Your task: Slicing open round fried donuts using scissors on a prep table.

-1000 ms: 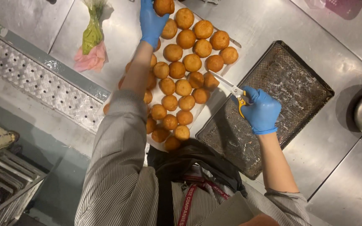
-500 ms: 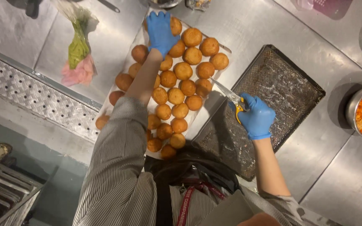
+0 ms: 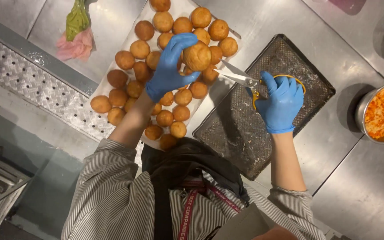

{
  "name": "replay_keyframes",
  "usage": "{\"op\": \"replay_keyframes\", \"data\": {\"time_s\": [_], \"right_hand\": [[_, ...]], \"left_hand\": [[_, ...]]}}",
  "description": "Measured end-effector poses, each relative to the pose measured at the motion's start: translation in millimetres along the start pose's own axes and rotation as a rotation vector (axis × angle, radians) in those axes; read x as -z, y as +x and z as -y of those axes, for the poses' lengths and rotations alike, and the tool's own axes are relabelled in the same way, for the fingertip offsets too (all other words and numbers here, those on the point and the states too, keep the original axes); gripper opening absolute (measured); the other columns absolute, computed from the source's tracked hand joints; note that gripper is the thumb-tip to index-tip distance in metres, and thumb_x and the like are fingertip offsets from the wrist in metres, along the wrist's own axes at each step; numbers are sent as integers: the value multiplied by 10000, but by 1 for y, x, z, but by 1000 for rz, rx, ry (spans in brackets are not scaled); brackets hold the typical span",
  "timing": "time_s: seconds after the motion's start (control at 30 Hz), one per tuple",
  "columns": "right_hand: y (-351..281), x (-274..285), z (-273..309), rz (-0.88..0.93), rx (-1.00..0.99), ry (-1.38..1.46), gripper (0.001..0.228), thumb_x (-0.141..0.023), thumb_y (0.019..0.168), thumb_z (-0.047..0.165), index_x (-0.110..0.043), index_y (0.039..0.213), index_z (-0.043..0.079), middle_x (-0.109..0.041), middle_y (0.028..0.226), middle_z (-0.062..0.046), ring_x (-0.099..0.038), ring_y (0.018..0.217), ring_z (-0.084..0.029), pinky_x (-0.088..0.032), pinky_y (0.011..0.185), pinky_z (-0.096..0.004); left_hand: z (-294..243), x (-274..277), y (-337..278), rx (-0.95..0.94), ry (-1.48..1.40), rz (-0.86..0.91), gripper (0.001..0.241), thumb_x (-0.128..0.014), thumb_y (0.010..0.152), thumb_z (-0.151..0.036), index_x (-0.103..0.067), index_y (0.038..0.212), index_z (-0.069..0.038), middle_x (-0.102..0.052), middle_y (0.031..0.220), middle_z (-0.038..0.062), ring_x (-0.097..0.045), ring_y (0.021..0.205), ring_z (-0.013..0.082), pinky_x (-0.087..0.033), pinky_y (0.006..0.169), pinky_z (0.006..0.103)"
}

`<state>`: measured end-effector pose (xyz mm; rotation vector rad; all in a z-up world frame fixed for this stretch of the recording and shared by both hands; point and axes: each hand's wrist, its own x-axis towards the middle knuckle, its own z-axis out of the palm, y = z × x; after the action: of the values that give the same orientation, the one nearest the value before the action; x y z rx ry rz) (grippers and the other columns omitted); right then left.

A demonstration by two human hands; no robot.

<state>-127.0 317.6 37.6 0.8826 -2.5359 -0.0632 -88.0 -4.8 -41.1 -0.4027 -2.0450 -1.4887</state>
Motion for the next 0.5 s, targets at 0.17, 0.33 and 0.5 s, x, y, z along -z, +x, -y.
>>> {"op": "replay_keyframes", "data": {"time_s": [0.17, 0.33, 0.5], "right_hand": [[6, 26, 17, -35, 131, 41, 537, -846, 726, 109, -745, 1244, 208, -549, 950, -36, -556, 897, -238, -427, 745, -373], [2, 34, 19, -61, 235, -7, 502, -866, 773, 125, -742, 1248, 233, -526, 888, -14, -518, 867, -215, -406, 724, -361], [3, 47, 35, 30, 285, -23, 587, -822, 691, 115, -761, 1255, 267, -511, 867, 1, -515, 800, -198, -423, 686, -353]], "left_hand": [[-42, 17, -29, 19, 65, 15, 639, -874, 818, -49, -550, 1369, -39, -573, 1429, 140, -578, 1359, 323, -503, 1182, 410], [-65, 34, -39, -21, 141, 39, 651, -881, 814, -43, -562, 1382, -34, -575, 1440, 143, -570, 1351, 330, -500, 1175, 425], [-76, 26, -45, -65, 162, 95, 632, -865, 815, -37, -579, 1378, -49, -616, 1399, 124, -607, 1317, 314, -533, 1150, 418]]}}
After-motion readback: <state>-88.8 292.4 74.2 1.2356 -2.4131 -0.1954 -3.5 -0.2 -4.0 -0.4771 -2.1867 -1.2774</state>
